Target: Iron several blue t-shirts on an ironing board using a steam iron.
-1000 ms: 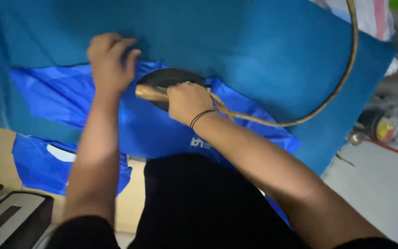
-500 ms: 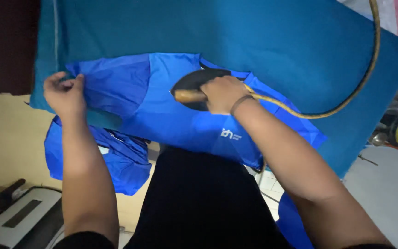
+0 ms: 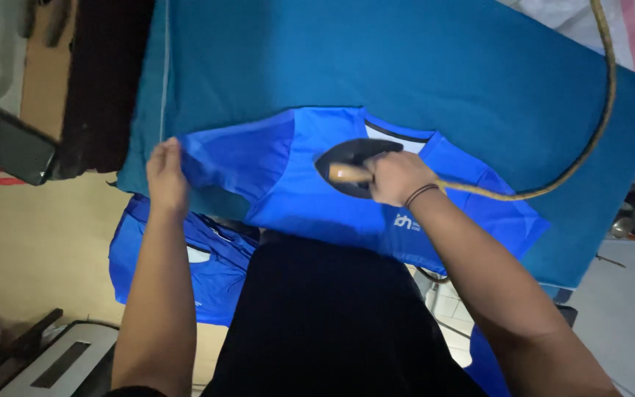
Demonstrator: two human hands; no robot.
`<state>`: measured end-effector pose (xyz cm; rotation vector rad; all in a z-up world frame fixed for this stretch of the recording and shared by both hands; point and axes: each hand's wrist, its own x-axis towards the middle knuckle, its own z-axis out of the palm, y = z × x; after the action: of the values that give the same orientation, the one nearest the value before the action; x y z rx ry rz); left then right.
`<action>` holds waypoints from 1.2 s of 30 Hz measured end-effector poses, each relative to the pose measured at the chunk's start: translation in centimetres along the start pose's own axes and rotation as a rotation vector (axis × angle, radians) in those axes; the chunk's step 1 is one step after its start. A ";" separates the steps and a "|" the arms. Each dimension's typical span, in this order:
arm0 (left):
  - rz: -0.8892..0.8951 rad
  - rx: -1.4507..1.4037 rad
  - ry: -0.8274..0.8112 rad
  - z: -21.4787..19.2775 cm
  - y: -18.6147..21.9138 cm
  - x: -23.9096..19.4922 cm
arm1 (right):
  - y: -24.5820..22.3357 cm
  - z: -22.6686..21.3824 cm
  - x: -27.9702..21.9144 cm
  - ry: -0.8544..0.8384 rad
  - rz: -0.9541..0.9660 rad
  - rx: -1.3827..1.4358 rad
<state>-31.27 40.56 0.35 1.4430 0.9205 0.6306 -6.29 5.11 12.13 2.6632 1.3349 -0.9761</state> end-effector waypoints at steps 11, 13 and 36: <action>-0.006 0.233 -0.662 -1.2 3.7 3.6 | -2.1 -0.1 2.7 0.040 -0.004 0.007; 0.147 0.335 -0.798 -0.9 6.3 4.4 | -2.1 -0.4 4.4 0.051 0.005 -0.007; -0.665 0.622 -0.775 -1.1 6.7 5.3 | -12.9 0.4 7.6 -0.069 -0.354 -0.094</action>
<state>-28.26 46.01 6.23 1.5860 0.9036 -0.7345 -12.51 18.74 11.05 2.3488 1.8266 -0.9909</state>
